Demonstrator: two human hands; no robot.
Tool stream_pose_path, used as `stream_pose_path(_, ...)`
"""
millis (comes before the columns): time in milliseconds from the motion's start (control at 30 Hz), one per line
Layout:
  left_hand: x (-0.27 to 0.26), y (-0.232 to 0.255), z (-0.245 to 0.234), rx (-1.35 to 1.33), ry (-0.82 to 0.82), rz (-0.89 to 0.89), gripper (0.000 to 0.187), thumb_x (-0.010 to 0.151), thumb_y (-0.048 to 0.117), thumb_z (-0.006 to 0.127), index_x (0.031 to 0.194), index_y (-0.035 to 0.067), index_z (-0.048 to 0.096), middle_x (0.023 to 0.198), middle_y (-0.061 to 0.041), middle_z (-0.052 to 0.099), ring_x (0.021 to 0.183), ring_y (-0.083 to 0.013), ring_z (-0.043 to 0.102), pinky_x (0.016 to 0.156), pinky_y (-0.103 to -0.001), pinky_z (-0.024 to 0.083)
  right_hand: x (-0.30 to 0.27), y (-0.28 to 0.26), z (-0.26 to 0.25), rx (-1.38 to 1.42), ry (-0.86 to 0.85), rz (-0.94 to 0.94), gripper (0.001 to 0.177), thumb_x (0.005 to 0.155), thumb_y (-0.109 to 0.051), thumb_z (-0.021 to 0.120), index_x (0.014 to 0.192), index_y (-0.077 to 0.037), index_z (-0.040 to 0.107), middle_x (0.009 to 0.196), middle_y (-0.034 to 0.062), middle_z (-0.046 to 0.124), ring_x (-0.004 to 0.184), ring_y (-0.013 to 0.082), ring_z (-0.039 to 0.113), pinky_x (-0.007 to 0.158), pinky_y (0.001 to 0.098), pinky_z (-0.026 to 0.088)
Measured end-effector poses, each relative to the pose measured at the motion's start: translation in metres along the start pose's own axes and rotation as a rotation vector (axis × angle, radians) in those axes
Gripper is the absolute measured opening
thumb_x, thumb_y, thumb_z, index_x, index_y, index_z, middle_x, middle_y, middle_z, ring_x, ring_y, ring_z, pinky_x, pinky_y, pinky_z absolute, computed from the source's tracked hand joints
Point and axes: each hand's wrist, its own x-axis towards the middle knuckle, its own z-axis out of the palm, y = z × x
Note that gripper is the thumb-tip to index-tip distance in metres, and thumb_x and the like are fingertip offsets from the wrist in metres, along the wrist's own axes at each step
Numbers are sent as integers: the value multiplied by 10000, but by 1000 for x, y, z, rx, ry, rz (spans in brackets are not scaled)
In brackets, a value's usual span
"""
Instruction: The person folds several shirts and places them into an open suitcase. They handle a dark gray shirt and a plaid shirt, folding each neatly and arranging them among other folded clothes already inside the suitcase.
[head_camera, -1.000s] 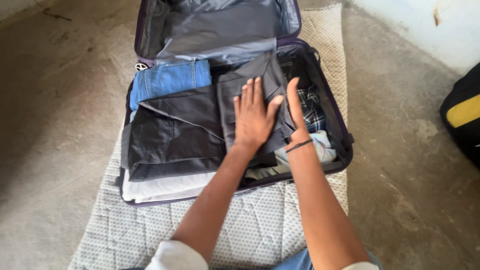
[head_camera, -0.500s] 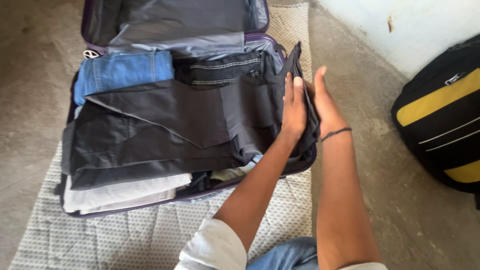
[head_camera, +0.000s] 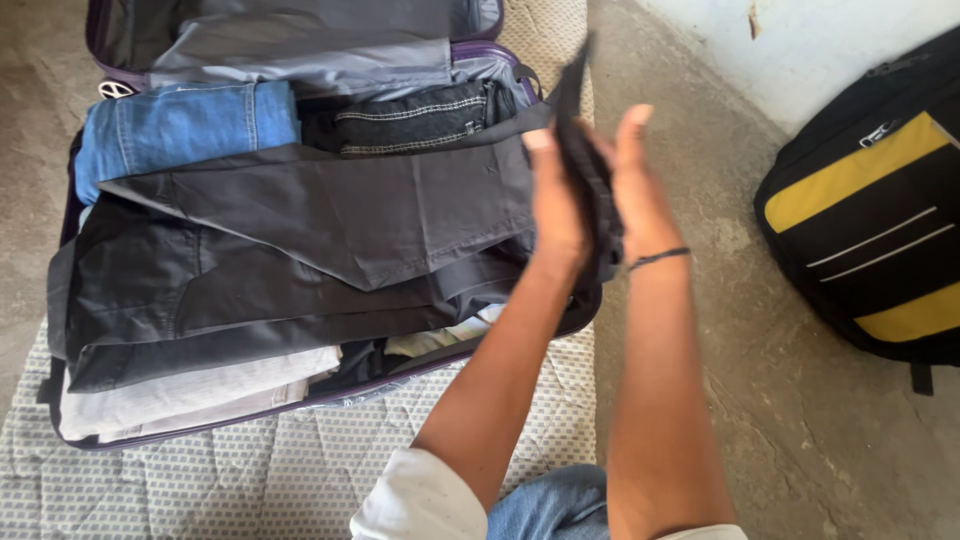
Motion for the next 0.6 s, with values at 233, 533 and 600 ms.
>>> stream_pose_path(233, 30, 11, -88, -334, -48, -44, 664, 1093, 609, 430, 1456, 63, 539, 1380, -160, 604, 1217, -304, 594, 1054, -434, 485, 16, 29, 24, -484, 229, -340, 666, 994, -571, 444, 1128, -11, 779, 1191, 149, 771, 1215, 234, 666, 1067, 329, 437)
stream_pose_path(533, 13, 55, -107, -312, -142, -308, 509, 1115, 452, 528, 1367, 12, 577, 1304, -191, 638, 1131, -329, 667, 985, -437, 568, 20, 59, 18, -661, 470, -551, 203, 836, -110, 817, 997, -5, 753, 947, 131, 777, 818, 238, 747, 767, 348, 584)
stream_pose_path(600, 9, 80, -96, -121, 71, -349, 540, 1032, 478, 522, 1332, 35, 593, 1267, -176, 667, 1090, -315, 691, 942, -425, 584, 22, 60, 19, -651, 495, -544, 156, 855, -92, 792, 983, -10, 757, 923, 121, 781, 799, 226, 767, 759, 337, 599)
